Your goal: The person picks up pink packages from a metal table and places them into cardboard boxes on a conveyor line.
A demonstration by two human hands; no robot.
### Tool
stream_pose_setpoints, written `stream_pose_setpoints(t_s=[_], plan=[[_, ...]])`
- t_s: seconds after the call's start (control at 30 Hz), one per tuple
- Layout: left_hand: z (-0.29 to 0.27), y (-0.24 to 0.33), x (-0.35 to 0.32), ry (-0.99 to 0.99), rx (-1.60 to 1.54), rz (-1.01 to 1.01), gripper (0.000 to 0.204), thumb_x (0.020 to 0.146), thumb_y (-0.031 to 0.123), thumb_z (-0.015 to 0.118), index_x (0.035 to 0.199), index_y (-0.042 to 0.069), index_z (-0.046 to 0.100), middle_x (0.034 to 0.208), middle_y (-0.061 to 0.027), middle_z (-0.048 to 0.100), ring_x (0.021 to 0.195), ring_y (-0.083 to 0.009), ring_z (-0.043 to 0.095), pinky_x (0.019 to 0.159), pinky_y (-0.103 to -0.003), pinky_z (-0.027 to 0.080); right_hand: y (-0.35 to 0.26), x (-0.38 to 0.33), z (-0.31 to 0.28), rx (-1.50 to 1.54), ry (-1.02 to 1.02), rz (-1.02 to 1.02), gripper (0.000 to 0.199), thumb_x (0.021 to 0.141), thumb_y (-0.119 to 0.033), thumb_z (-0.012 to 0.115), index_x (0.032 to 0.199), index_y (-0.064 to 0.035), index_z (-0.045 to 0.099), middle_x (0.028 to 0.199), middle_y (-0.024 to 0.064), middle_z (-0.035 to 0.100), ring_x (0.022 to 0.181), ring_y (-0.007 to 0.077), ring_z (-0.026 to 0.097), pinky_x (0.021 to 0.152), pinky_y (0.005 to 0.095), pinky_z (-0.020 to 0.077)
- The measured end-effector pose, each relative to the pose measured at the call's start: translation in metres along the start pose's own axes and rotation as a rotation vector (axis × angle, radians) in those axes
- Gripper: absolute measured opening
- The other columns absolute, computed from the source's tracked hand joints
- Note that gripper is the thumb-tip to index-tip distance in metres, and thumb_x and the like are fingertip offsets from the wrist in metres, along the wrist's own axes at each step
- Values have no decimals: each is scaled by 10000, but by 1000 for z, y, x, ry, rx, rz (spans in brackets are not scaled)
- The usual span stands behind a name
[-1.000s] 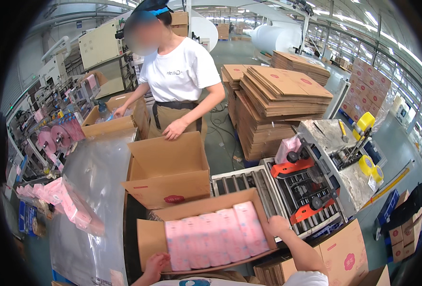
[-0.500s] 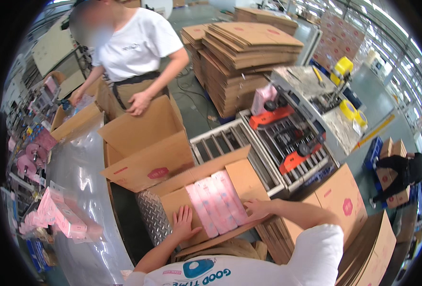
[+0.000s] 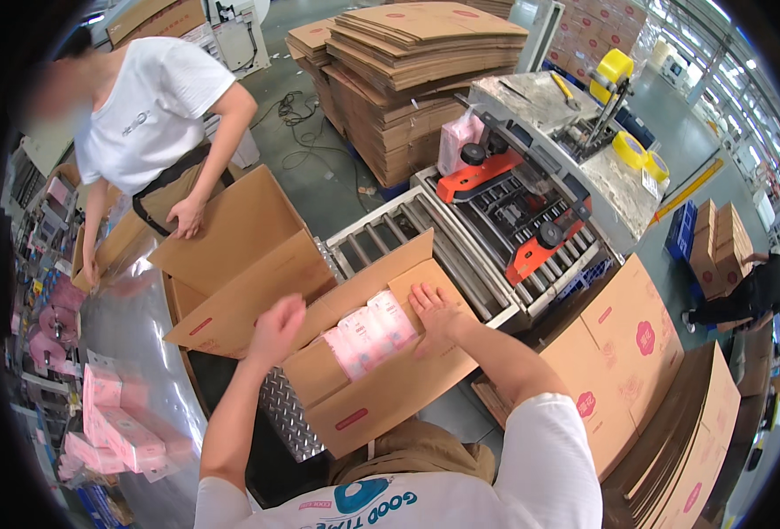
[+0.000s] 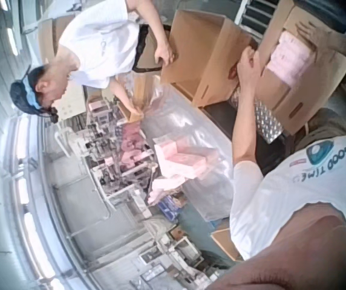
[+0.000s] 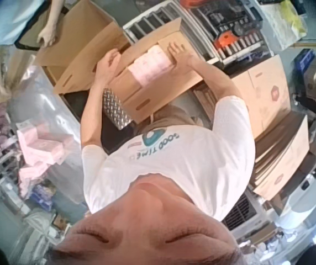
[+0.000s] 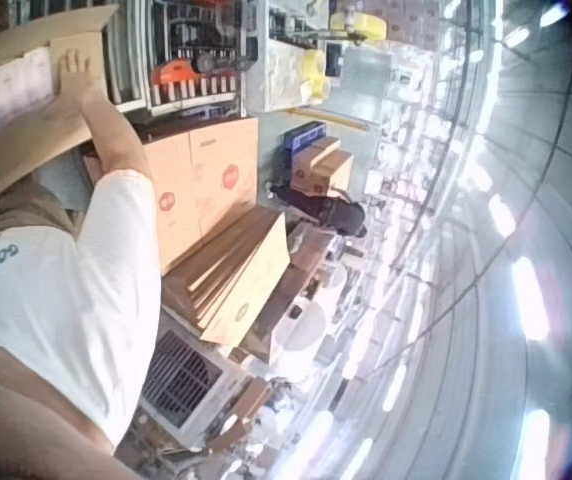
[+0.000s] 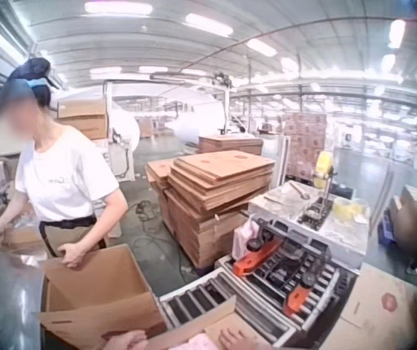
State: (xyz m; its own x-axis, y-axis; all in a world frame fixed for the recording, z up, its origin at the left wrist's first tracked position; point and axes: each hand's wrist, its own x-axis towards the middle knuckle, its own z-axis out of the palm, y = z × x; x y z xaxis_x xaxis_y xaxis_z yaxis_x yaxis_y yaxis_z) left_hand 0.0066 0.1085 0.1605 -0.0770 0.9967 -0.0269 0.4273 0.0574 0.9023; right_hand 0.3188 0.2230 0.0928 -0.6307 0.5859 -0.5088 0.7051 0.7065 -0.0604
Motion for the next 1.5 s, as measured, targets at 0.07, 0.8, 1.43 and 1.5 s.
stream_pose_setpoints(t_s=[0.07,0.8,1.43,1.5], plan=[[10,0,43,161,135,175,391,867,280,581,1114,-22,542,985,-193,637,917,-297,625,802,-353,489,1,8,1,-63,-52,-11,1285,530,-659,721,1435,5,96,1514,168,47,1404,298,41,1133,414,94],[106,-132,-137,178,540,-42,681,817,367,583,1381,74,338,1466,-224,183,1338,-484,81,1039,-625,126,10,-53,94,1952,588,991,626,788,-359,699,1228,11,452,1176,148,544,1010,295,575,775,566,480],[262,-40,201,327,543,127,646,772,384,671,1290,50,477,1415,-210,309,1315,-487,155,1051,-544,226,272,87,-1,128,797,241,584,871,-386,466,1317,-11,424,1432,133,340,1353,255,268,1106,499,122],[277,-35,222,347,553,149,623,768,389,668,1274,69,495,1413,-199,320,1308,-498,163,1047,-555,228,301,95,-7,170,870,223,542,860,-340,496,1286,-6,463,1409,141,376,1341,265,292,1101,496,154]])
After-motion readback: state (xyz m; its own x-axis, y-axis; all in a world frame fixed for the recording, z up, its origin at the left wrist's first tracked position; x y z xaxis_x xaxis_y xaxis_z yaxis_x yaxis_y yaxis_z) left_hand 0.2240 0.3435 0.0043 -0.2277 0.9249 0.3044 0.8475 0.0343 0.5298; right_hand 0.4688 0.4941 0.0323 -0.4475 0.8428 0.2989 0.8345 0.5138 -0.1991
